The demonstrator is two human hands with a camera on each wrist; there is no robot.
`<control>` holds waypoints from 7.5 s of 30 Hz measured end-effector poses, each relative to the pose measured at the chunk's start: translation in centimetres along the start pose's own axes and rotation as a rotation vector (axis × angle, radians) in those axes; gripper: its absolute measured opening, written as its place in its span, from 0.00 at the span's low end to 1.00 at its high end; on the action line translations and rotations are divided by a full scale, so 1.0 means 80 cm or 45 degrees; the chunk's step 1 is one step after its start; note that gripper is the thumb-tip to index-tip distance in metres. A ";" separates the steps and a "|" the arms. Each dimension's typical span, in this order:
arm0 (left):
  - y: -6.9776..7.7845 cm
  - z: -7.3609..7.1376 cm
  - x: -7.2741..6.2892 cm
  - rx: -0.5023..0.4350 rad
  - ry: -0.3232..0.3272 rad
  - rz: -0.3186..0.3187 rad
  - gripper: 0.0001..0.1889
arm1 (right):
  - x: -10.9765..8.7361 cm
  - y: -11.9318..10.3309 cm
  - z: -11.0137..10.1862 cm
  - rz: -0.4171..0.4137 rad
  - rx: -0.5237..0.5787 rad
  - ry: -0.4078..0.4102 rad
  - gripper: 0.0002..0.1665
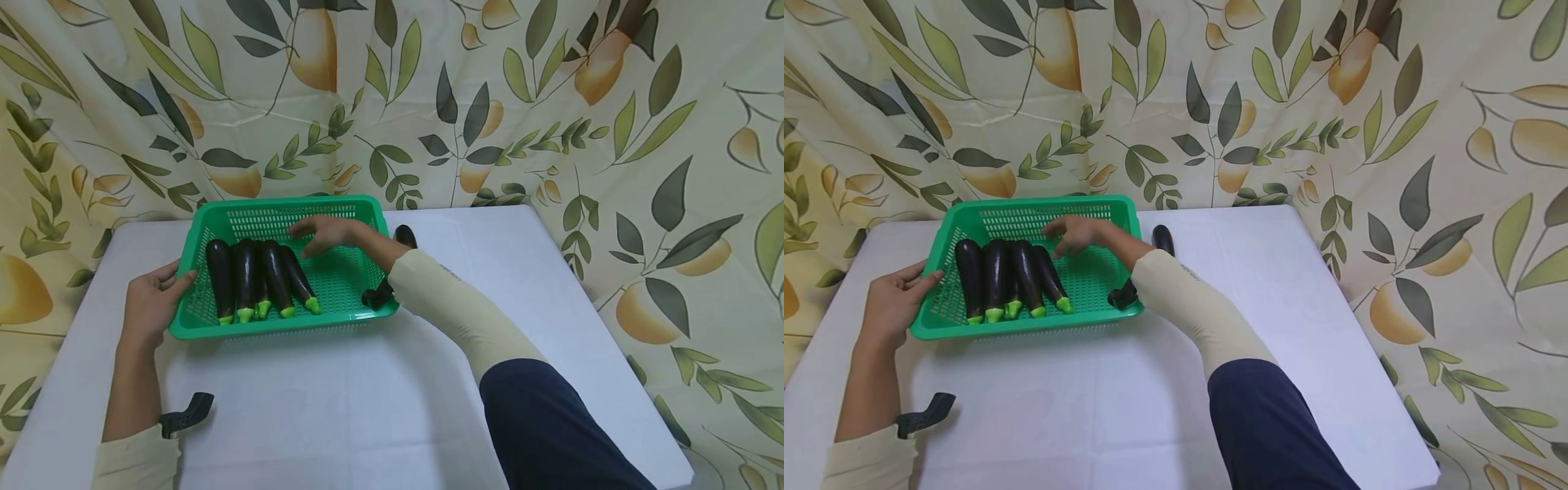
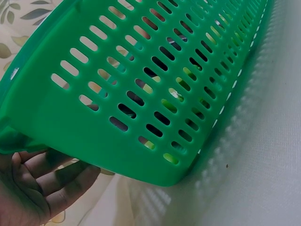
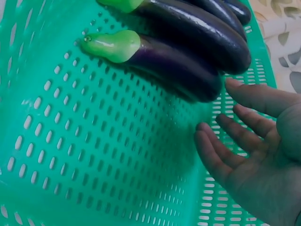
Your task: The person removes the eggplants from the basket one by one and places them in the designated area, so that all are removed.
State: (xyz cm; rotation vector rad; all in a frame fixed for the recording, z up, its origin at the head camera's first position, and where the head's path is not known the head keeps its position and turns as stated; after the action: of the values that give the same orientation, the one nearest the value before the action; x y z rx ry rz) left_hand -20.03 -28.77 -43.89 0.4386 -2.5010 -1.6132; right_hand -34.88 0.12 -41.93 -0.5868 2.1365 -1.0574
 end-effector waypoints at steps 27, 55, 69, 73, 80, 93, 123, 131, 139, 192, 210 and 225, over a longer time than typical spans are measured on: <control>0.000 0.001 0.000 -0.011 0.015 0.019 0.31 | 0.016 0.015 0.015 -0.054 -0.014 -0.101 0.36; 0.001 0.002 0.000 -0.012 -0.006 0.026 0.31 | -0.022 0.003 -0.018 0.057 0.432 0.019 0.40; 0.003 0.002 -0.001 0.008 0.001 0.034 0.31 | -0.040 0.005 -0.041 0.050 0.582 0.210 0.40; 0.003 0.001 -0.001 -0.001 -0.002 0.024 0.32 | -0.042 0.009 -0.041 0.047 0.560 0.240 0.39; 0.000 0.002 0.000 -0.029 -0.009 0.036 0.32 | -0.055 0.006 -0.038 0.024 0.517 0.248 0.37; 0.001 0.001 -0.001 -0.028 -0.018 0.053 0.32 | -0.084 0.006 -0.029 -0.027 0.516 0.182 0.37; 0.003 0.002 -0.002 -0.027 -0.001 0.030 0.32 | -0.150 0.021 -0.051 -0.134 0.602 0.391 0.33; 0.001 0.002 -0.001 -0.044 -0.017 0.019 0.32 | -0.175 0.037 -0.072 -0.154 0.626 0.502 0.36; 0.001 0.002 -0.001 -0.049 -0.019 0.031 0.32 | -0.194 0.064 -0.086 -0.141 0.652 0.605 0.36; -0.007 0.002 0.002 -0.015 -0.015 -0.009 0.33 | -0.192 0.228 -0.134 0.273 0.534 0.917 0.39; -0.004 0.002 0.000 -0.005 -0.008 0.015 0.32 | -0.193 0.225 -0.129 0.367 0.446 0.907 0.36; -0.005 0.001 0.000 -0.004 -0.013 0.013 0.33 | -0.192 0.219 -0.124 0.356 0.393 0.954 0.37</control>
State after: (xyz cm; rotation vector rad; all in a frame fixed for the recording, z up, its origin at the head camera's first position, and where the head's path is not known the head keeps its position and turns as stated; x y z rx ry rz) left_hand -20.02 -28.85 -44.30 0.4181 -2.5037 -1.6196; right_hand -33.53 25.04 -46.17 0.3087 2.4801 -1.5622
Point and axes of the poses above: each hand's wrist, its own x-axis towards the middle knuckle, its own z-axis out of the palm, y = z × x, the point moved 4 cm from there along x, towards the middle knuckle, and after that the axes turned 8 degrees about y, right-handed, at the moved point
